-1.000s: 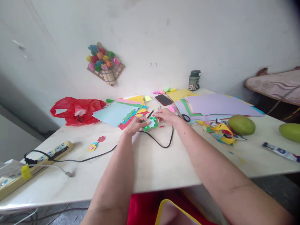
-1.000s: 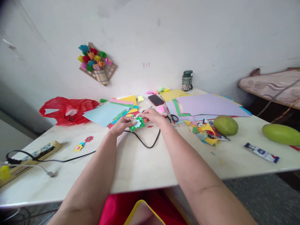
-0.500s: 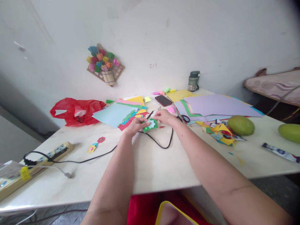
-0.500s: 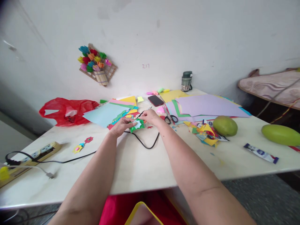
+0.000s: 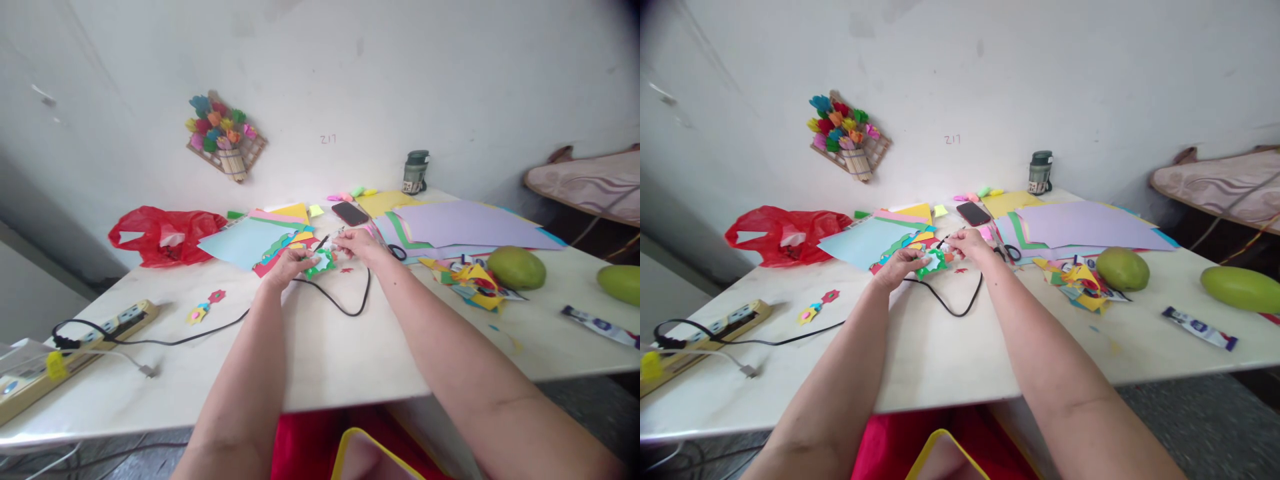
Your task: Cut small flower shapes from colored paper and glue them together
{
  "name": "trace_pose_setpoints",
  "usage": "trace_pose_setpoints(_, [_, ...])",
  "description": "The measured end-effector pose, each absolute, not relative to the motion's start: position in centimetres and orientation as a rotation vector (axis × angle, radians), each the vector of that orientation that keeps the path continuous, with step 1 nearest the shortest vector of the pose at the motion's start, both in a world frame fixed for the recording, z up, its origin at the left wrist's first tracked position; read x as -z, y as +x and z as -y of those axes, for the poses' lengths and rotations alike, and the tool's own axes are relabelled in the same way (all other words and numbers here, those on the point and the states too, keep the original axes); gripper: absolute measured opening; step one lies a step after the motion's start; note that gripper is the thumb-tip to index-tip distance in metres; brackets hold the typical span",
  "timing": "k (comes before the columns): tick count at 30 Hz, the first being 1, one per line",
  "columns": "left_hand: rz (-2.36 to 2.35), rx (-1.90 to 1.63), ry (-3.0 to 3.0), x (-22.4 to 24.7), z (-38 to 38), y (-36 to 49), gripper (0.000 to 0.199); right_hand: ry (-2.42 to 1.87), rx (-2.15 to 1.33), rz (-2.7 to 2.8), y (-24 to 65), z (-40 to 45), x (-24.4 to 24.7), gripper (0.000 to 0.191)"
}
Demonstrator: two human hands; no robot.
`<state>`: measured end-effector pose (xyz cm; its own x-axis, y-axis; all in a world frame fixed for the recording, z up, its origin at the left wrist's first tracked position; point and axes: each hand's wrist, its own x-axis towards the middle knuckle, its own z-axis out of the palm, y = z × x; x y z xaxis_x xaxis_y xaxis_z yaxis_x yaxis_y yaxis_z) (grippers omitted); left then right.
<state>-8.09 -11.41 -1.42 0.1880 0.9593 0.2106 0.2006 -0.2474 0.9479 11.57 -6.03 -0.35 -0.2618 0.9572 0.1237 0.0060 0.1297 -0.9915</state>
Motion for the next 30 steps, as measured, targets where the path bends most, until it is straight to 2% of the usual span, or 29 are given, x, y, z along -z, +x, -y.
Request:
trace_pose_setpoints(4, [-1.110,-1.125,1.615,1.32,11.49,-8.09,0.039,-1.007,-1.365,1.457,11.51,6.03,0.39,0.011])
trace_pose_setpoints(12, [-1.131,-1.126,1.635,1.35,11.48,-8.24,0.038,-1.029,-1.317,1.462,11.22,6.17,0.15,0.016])
trace_pose_setpoints(22, [-1.099,-1.145,1.637,1.45,11.35,-8.36,0.034,-0.974,-1.324,1.563,11.72,6.15,0.06,0.011])
trace_pose_setpoints(30, [-1.110,-1.083,1.667,1.35,11.37,-8.47,0.035,-0.928,-1.432,1.725,11.90,6.28,-0.09,0.018])
